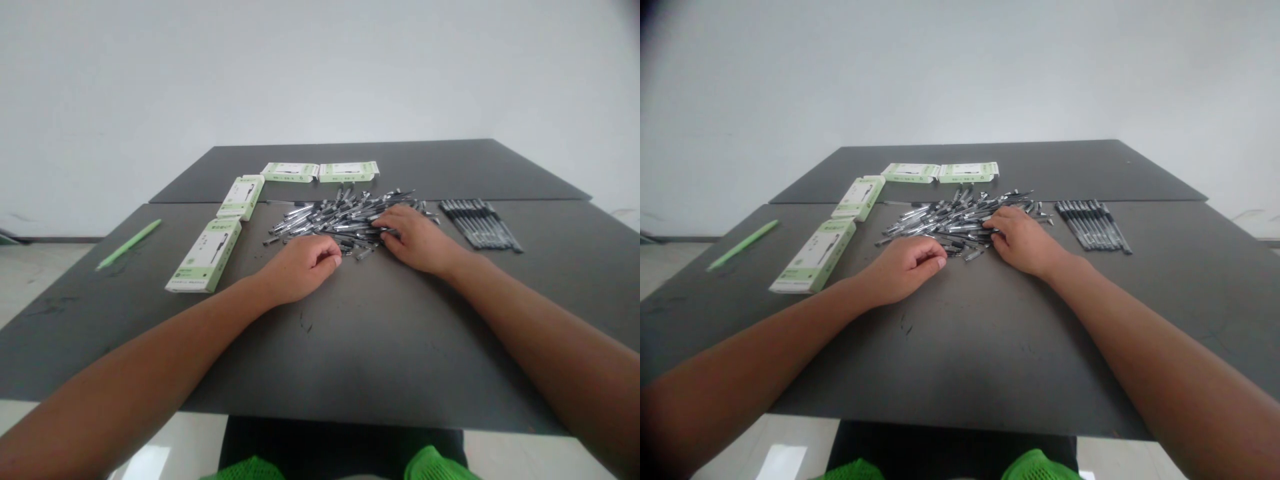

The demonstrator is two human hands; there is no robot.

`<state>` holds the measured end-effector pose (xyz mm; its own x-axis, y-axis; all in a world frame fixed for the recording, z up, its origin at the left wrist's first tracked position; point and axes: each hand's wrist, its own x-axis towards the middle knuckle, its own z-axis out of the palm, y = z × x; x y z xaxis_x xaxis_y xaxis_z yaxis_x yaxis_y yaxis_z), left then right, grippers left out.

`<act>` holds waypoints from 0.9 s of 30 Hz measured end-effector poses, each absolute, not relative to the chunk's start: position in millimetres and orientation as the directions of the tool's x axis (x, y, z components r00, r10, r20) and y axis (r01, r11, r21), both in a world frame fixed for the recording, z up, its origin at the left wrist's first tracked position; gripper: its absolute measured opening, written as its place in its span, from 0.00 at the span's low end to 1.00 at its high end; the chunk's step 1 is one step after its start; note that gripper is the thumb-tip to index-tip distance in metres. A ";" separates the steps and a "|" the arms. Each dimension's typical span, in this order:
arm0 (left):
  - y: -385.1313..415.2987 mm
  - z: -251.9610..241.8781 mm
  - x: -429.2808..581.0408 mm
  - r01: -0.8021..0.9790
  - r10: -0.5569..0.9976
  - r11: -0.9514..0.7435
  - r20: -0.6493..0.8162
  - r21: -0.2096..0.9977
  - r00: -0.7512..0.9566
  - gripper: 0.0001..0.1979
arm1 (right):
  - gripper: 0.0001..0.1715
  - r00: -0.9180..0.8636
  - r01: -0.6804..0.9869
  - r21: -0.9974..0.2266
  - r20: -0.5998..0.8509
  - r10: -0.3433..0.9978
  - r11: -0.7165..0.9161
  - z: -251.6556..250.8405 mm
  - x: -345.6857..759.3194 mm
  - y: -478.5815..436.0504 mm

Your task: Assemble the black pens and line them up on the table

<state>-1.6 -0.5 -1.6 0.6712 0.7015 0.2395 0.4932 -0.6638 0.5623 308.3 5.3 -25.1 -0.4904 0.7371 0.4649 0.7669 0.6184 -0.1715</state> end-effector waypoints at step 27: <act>-2.1 1.2 -1.4 0.499 0.711 -0.640 0.203 0.585 0.673 0.08 | 0.22 -0.469 0.812 -0.189 0.351 0.811 0.552 -27.3 319.2 12.0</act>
<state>-1.4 -2.1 1.2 0.6731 0.7110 0.2033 0.4989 -0.6396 0.5848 319.2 12.0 -27.3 -0.4691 0.8105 0.3507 0.8121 0.5520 -0.1893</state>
